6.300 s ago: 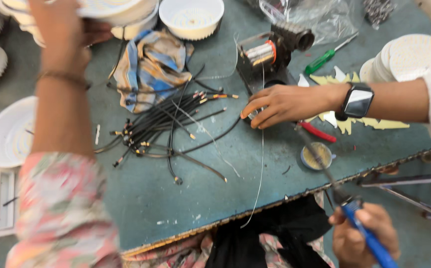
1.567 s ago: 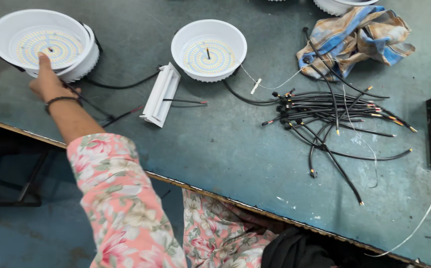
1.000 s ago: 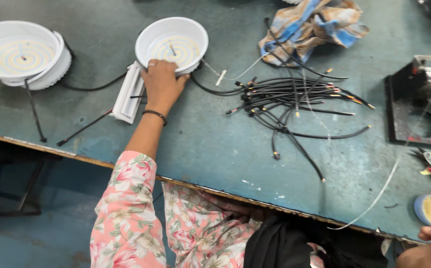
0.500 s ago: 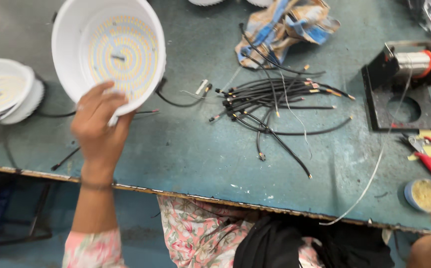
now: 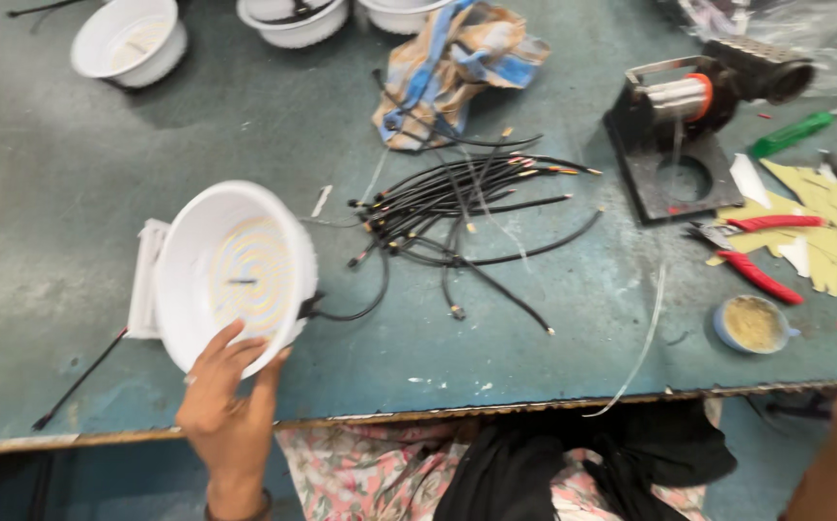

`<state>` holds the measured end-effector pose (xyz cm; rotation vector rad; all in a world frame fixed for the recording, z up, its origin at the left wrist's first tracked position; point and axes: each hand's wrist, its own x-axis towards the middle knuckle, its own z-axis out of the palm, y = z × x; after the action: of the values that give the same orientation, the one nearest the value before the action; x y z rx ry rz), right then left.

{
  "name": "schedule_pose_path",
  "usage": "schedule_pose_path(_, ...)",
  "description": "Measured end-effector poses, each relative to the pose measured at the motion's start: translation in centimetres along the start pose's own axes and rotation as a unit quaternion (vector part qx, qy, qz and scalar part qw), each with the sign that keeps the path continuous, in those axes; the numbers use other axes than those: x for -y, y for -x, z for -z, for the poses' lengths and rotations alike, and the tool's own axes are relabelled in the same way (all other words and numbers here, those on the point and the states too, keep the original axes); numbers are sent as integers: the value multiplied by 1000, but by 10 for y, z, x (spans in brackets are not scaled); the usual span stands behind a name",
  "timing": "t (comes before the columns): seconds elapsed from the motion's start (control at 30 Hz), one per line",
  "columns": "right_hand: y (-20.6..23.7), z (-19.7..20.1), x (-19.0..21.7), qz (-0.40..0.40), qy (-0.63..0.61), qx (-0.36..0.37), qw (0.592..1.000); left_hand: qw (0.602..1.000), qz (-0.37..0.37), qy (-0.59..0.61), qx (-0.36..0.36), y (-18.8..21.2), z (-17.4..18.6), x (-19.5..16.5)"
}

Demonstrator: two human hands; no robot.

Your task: The person solders wires to the center of a circular LED panel using a soldering iron and solder wire. They apply flux paste, attach wires, and wipe the surface with a cloth. The person handles multiple LED panels and wires on a workbench.

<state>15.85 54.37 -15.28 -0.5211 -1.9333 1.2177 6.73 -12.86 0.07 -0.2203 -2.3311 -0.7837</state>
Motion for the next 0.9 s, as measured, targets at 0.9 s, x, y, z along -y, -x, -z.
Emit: schedule_pose_path(0.9, -26, -157, 183, -162, -385, 295, 860, 857, 220, 307, -351, 29, 27, 36)
